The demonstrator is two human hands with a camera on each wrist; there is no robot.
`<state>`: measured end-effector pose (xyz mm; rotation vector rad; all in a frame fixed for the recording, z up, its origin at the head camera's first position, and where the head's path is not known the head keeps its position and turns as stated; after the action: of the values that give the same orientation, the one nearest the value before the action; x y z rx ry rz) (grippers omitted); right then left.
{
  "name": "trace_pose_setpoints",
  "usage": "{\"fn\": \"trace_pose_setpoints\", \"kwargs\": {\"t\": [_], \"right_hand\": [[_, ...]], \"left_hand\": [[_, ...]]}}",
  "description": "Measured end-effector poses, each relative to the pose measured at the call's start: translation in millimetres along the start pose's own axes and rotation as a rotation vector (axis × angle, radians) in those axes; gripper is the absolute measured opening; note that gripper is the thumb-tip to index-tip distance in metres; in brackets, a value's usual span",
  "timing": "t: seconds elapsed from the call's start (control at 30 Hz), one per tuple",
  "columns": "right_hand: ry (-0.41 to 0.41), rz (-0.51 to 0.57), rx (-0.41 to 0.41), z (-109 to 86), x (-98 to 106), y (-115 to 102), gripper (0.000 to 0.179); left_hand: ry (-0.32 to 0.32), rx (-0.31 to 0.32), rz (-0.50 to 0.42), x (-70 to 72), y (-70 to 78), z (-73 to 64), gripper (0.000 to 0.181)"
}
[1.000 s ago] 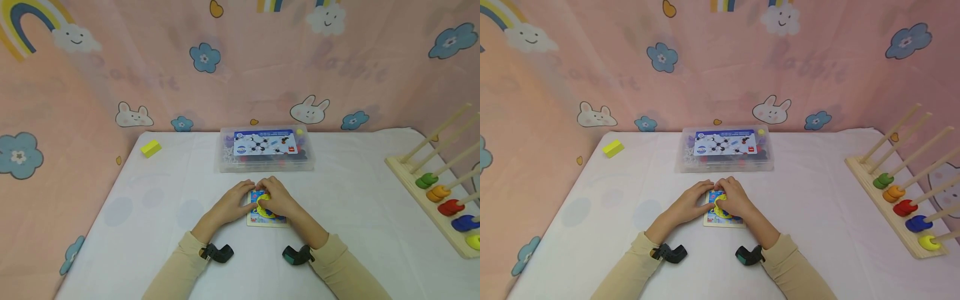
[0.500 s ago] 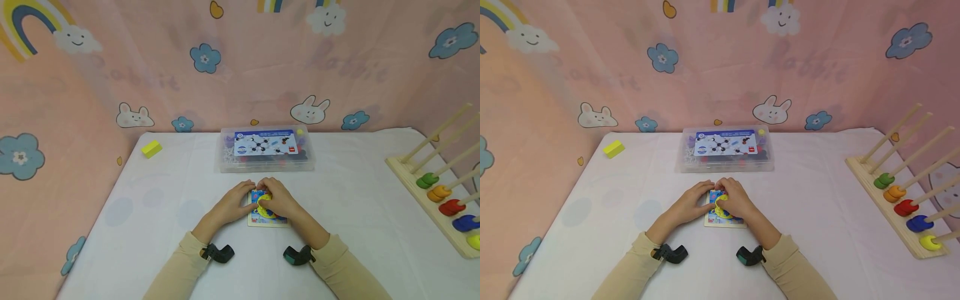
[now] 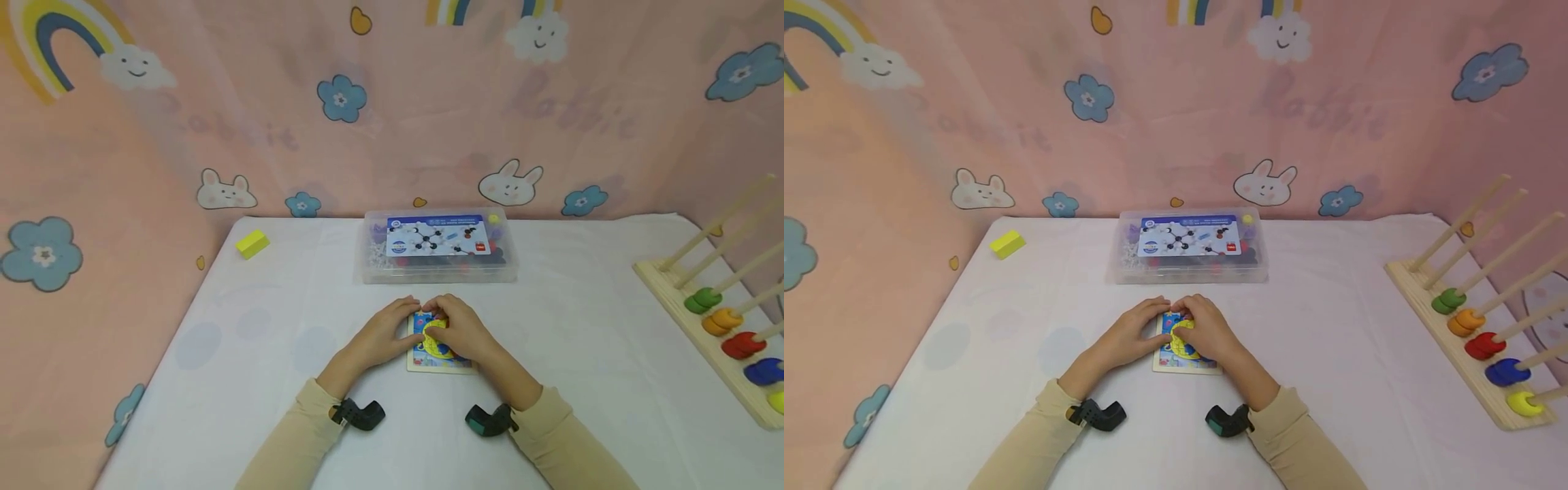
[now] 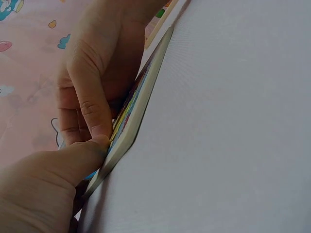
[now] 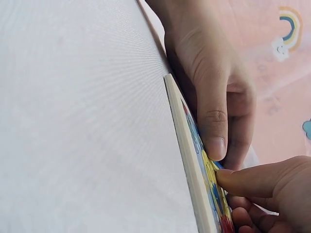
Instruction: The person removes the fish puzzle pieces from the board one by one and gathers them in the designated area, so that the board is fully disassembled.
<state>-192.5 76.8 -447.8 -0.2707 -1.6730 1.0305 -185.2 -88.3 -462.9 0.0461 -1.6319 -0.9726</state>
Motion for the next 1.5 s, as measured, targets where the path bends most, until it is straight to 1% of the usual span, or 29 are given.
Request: {"fn": "trace_pose_setpoints", "kwargs": {"t": [0.23,0.37,0.43,0.57,0.7,0.87,1.07,1.27,1.5], "right_hand": [[-0.037,-0.005,-0.062,-2.7,7,0,0.030],[-0.032,-0.019,-0.096,-5.9,15,2,0.029],[-0.026,-0.024,-0.127,-7.9,20,4,0.029],[-0.005,-0.016,-0.191,-14.1,32,15,0.030],[0.028,-0.006,-0.229,-24.4,48,31,0.033],[0.079,-0.008,-0.242,-39.7,67,47,0.036],[0.123,-0.031,-0.220,-52.9,82,63,0.037],[0.147,-0.088,-0.204,-58.1,86,79,0.036],[0.168,-0.071,-0.154,-59.1,85,90,0.035]], "left_hand": [[-0.004,-0.002,0.013,-1.8,0.1,0.7,0.058],[-0.007,0.011,0.013,-1.5,0.0,0.1,0.058],[-0.006,0.015,0.014,-1.0,0.2,-0.3,0.058],[-0.002,0.022,0.009,-1.2,0.5,-0.5,0.058],[0.006,0.016,0.011,-1.5,0.7,-0.7,0.058],[0.011,0.006,0.012,-1.1,0.4,-0.6,0.057],[0.015,0.003,0.018,-1.1,0.4,-1.7,0.058],[0.011,0.005,0.014,-1.4,0.1,-1.7,0.057],[0.002,0.021,0.004,-1.4,-0.7,-1.2,0.058]]}}
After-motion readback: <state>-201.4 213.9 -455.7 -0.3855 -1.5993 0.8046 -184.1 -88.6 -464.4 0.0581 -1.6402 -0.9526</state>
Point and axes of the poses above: each hand's wrist, its own z-axis towards the middle knuckle, its own x-axis out of the back of the hand, y = z × x, the point moved 3 cm from there along z, towards the middle knuckle, and after that the axes turned 5 degrees about -y, right-handed, at the moved point
